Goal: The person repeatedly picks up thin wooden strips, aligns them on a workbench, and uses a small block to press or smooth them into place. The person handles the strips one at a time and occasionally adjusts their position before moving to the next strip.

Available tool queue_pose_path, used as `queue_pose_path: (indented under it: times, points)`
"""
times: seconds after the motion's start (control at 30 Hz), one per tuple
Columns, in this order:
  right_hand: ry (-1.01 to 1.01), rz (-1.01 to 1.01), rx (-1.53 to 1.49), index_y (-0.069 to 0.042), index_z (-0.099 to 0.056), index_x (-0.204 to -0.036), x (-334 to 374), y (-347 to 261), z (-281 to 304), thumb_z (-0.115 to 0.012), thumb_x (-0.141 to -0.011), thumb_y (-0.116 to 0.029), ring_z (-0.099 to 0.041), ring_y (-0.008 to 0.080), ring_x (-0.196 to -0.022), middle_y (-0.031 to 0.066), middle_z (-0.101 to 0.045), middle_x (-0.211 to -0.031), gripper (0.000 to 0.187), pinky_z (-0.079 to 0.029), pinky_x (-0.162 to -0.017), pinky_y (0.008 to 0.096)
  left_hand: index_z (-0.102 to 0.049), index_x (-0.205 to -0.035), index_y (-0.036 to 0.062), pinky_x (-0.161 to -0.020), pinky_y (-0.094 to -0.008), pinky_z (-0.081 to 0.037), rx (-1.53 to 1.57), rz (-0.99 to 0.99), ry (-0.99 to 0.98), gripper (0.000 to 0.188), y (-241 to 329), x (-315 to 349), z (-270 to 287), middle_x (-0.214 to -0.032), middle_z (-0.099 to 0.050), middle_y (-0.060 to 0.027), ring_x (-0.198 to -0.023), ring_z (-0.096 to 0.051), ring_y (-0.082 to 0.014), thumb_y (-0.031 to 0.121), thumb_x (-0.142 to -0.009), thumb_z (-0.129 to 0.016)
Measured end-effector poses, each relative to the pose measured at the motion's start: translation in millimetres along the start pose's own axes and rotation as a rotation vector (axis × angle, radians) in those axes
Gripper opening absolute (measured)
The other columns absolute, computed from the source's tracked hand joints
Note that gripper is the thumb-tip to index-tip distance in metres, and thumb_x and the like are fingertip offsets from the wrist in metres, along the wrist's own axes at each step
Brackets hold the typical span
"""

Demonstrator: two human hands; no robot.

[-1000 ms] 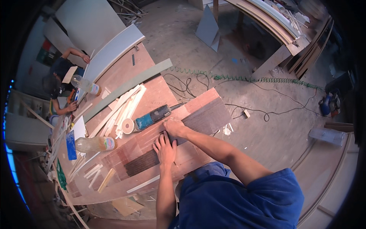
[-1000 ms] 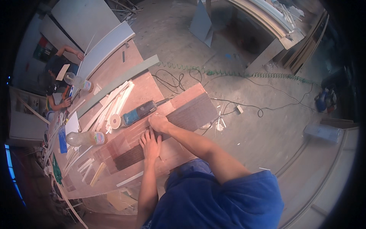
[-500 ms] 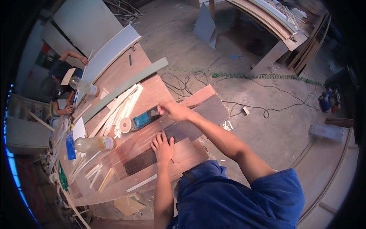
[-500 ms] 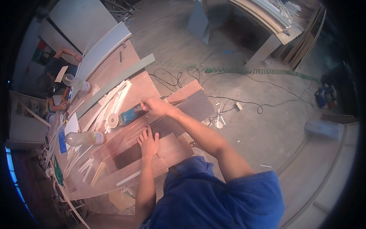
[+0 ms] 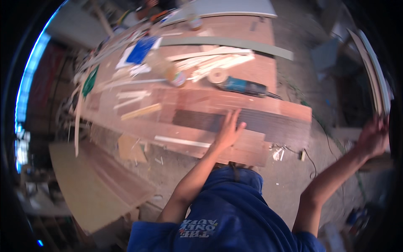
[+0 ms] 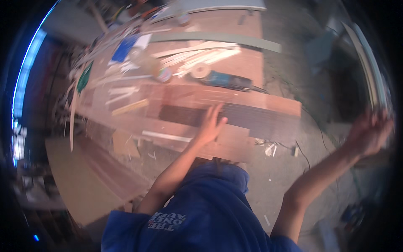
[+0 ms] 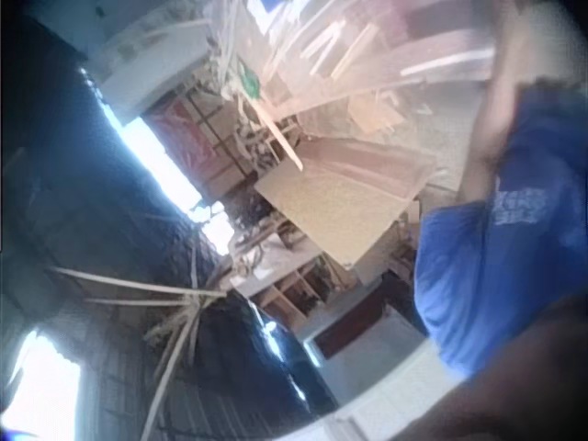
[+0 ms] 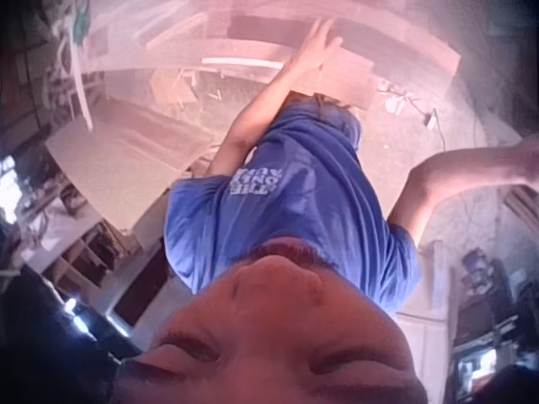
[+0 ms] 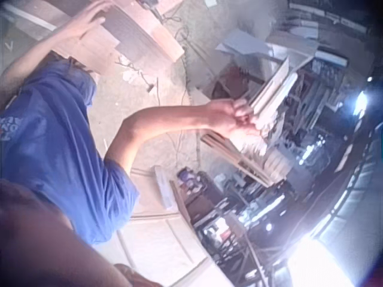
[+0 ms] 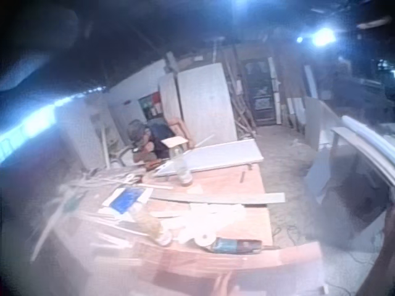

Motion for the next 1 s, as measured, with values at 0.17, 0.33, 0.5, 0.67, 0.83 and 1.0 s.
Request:
queue_pose_path:
  times: [0.17,0.33,0.5,0.67,0.83,1.0]
  points:
    - [-0.230,-0.411,-0.662,-0.003,-0.055,-0.118,106.6,82.9,-37.1,-0.051,-0.115,-0.018,-0.034,0.0128,-0.070,-0.0008,-0.037,-0.084,0.015,-0.029,-0.061,0.0304,-0.033,-0.168,0.0118,-0.120,-0.0506,-0.043,0.415,0.053,-0.175,0.075,6.8,72.7,28.7,-0.160,-0.049,-0.0187,-0.144,-0.053,-0.0381,0.019,-0.104,-0.071]
    - [0.290,-0.779,-0.595,-0.006,-0.060,-0.119,296.8,192.8,-80.2,-0.059,-0.108,-0.045,-0.037,0.0142,-0.072,-0.0012,-0.039,-0.077,0.041,-0.033,-0.062,0.0298,-0.017,-0.174,0.0138,-0.114,-0.0449,-0.050,0.938,0.102,-0.312,0.091,6.7,136.0,59.1,-0.158,-0.049,-0.0147,-0.131,-0.061,-0.0263,0.012,-0.102,-0.074]
    - [0.263,-0.957,-0.429,-0.009,-0.057,-0.120,411.9,208.0,-156.3,-0.050,-0.114,-0.046,-0.047,0.0168,-0.080,0.0017,-0.045,-0.081,0.039,-0.044,-0.081,0.0374,-0.039,-0.164,0.0060,-0.102,-0.0358,-0.058,1.222,0.143,0.066,0.054,-52.0,157.0,123.0,-0.142,-0.060,-0.0126,-0.114,-0.067,-0.0185,0.013,-0.113,-0.057]
    - [0.391,-1.114,-0.106,-0.006,-0.056,-0.133,464.4,215.3,-176.8,-0.052,-0.114,-0.043,-0.058,0.0229,-0.102,0.0095,-0.059,-0.106,0.042,-0.047,-0.105,0.0459,-0.065,-0.128,-0.0057,-0.101,-0.0428,-0.061,1.317,0.189,0.205,0.029,-119.0,177.7,183.4,-0.131,-0.062,-0.0134,-0.110,-0.070,-0.0258,0.017,-0.117,-0.051]
    - [0.122,-0.450,0.755,-0.001,-0.049,-0.147,394.6,162.7,-222.7,-0.057,-0.110,-0.034,-0.057,0.0305,-0.125,0.0168,-0.057,-0.135,0.050,-0.043,-0.114,0.0512,-0.068,-0.120,-0.0046,-0.100,-0.0419,-0.061,1.371,0.197,0.246,0.026,-170.6,187.0,222.6,-0.122,-0.068,-0.0128,-0.108,-0.071,-0.0250,0.015,-0.116,-0.052]
    - [-1.143,-0.414,0.999,-0.001,-0.057,-0.144,492.7,149.3,-372.1,-0.070,-0.100,-0.018,-0.063,0.0367,-0.131,0.0212,-0.067,-0.136,0.048,-0.048,-0.110,0.0476,-0.071,-0.119,-0.0036,-0.099,-0.0393,-0.061,1.290,0.213,0.026,0.025,-186.8,181.4,222.5,-0.119,-0.073,-0.0133,-0.109,-0.072,-0.0221,0.016,-0.115,-0.056]
Point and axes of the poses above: each hand's wrist, its own x-axis away from the middle knuckle, its own z-axis out of the back of the hand, y = z × x, the point moved 9 cm from there along -x, towards the middle knuckle
